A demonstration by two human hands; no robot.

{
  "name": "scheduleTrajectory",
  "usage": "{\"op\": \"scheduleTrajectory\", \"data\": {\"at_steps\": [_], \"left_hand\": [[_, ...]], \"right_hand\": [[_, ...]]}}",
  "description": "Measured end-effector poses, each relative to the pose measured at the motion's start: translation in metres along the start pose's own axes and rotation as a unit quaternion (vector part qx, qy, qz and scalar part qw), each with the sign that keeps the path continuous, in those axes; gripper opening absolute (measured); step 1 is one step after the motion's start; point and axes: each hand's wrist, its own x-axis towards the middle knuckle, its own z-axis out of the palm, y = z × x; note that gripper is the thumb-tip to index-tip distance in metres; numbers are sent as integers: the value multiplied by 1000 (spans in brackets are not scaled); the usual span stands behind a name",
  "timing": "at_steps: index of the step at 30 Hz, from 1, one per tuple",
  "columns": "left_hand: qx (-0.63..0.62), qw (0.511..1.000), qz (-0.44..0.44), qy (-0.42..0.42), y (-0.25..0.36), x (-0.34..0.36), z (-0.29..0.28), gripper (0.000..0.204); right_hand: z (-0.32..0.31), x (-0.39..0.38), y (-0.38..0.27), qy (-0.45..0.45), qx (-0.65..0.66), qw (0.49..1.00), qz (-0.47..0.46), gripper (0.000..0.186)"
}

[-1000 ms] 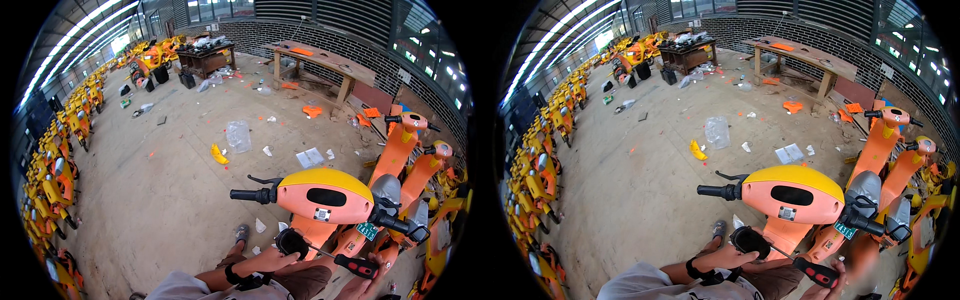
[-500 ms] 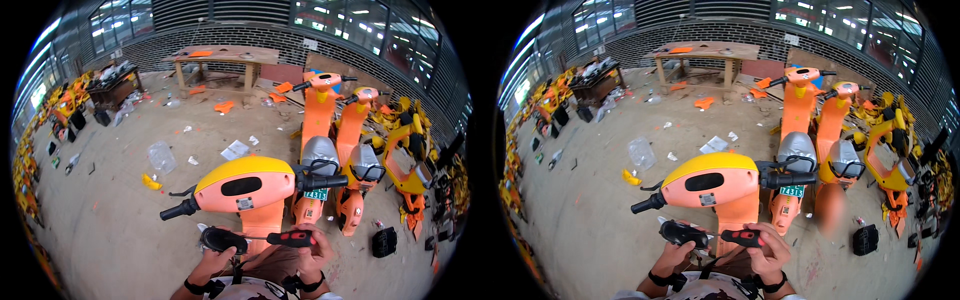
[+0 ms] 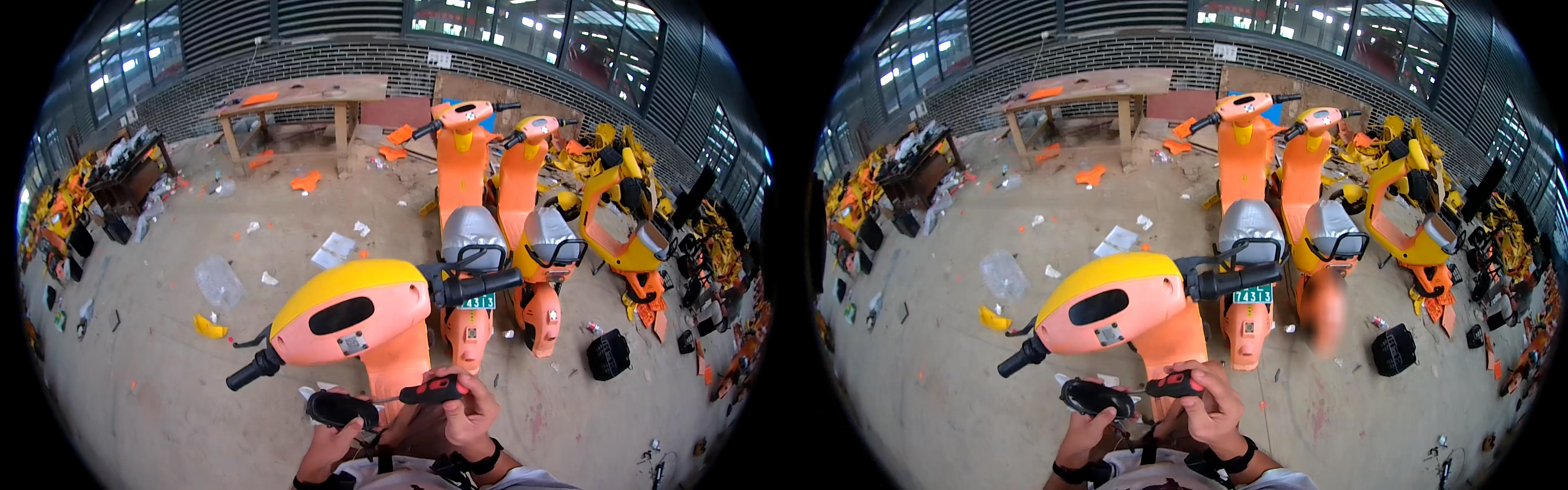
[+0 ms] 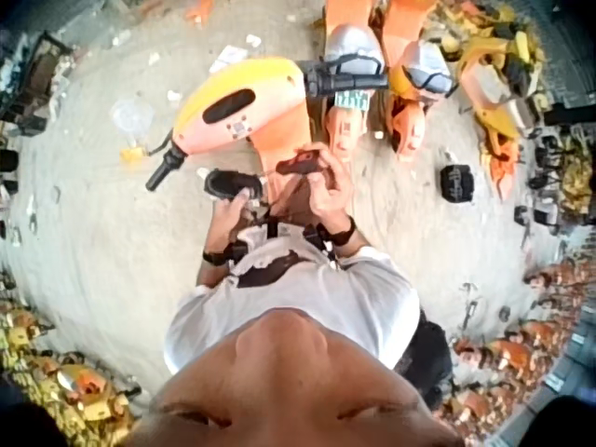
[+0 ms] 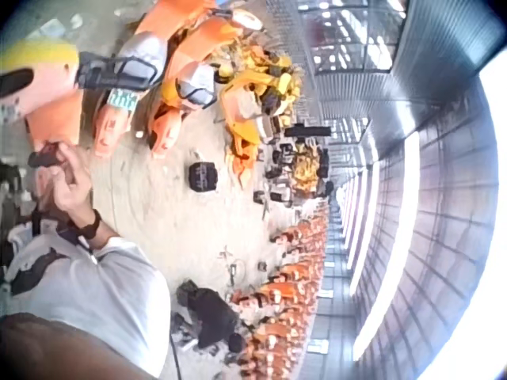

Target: The person holds a black dashboard component over an orange scooter and uses a screwdriver to remove screws from its casing. They then handle the component by hand, turning it over to check internal parts.

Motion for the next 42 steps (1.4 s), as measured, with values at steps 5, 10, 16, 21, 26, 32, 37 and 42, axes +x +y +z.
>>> {"op": "scheduleTrajectory", "data": {"at_steps": [5,10,16,21,26,32,37,42], "left_hand": [[7,1000,-12,-15,10,2,12,47],[-51,998,-10,-42,17,8,20,52],[-56,998,-42,-2,27,12,16,57],[-44,998,-43,10,25,21,16,63],[-27,998,-30,50,35,29,14,68],[-83,991,-94,-40,58,45,2,62],[-154,968,-196,-10,84,48,-4,62],[-184,969,-165,-28,80,41,-10,62]], "right_hand": [[1,-12,-6,53,-23,998,-25,44],[-12,-11,-10,145,-66,987,31,52],[-44,-10,2,388,-30,921,13,45],[-95,7,32,332,-17,942,41,48],[-112,77,59,269,-112,942,166,40],[-128,138,75,148,-201,937,246,19],[-115,137,78,170,-291,908,247,22],[-112,117,85,197,-304,908,210,21]]}}
